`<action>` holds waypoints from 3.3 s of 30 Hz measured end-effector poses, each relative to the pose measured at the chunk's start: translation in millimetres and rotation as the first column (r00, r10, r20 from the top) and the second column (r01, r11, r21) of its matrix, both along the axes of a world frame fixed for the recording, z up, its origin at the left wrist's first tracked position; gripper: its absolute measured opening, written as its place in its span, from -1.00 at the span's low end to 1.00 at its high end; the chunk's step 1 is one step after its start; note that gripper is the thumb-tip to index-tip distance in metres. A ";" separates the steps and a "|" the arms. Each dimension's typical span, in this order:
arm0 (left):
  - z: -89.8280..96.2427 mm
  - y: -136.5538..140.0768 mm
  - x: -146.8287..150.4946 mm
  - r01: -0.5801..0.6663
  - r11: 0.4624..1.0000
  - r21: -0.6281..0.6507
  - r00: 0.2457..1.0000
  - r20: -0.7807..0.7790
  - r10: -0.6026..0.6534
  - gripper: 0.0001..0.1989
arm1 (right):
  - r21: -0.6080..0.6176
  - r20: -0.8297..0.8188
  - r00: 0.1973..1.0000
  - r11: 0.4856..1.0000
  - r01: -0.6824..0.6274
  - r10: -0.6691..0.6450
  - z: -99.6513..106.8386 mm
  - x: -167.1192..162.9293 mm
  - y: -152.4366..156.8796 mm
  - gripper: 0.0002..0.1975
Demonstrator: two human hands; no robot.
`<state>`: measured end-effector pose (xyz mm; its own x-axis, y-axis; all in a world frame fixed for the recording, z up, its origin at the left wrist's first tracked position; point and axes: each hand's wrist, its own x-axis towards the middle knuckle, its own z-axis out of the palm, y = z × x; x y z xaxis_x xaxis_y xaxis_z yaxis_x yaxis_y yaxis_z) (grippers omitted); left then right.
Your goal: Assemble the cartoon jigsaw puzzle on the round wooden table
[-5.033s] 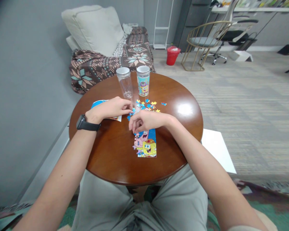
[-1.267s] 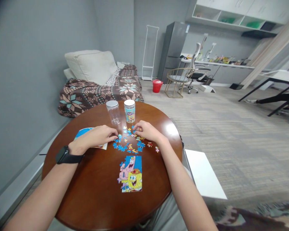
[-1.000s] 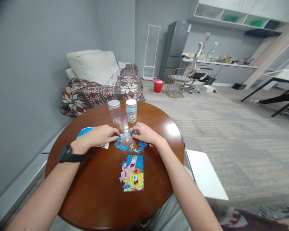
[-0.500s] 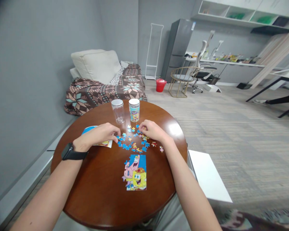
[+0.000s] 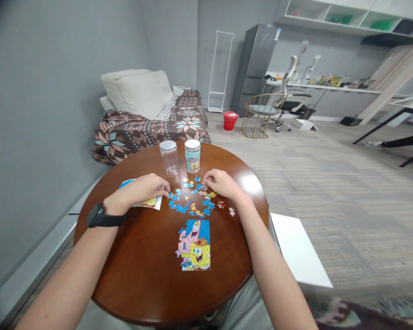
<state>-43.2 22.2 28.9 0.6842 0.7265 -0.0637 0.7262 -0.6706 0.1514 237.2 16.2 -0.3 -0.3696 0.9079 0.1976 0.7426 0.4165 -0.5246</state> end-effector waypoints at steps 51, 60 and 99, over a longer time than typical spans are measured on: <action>-18.0 -12.2 37.8 0.019 0.970 0.241 1.000 -0.021 -0.014 -0.76 | -0.127 0.123 0.878 0.871 0.475 -0.462 6.5 10.1 1.0 -0.79; -22.0 -7.6 35.8 0.029 0.998 0.062 0.968 0.246 -0.044 -0.92 | -0.132 0.133 0.879 0.871 0.474 -0.458 8.4 8.3 0.0 -0.78; -9.0 -2.5 23.1 -0.071 0.997 0.001 0.974 0.217 0.070 -0.76 | -0.186 0.120 0.931 0.914 0.362 -0.344 6.0 16.2 0.2 -0.88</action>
<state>-20.1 19.7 19.9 0.6281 0.7733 0.0865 0.7223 -0.6208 0.3047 253.3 16.4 5.7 -0.0249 0.9995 -0.0203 0.8663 0.0114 -0.4995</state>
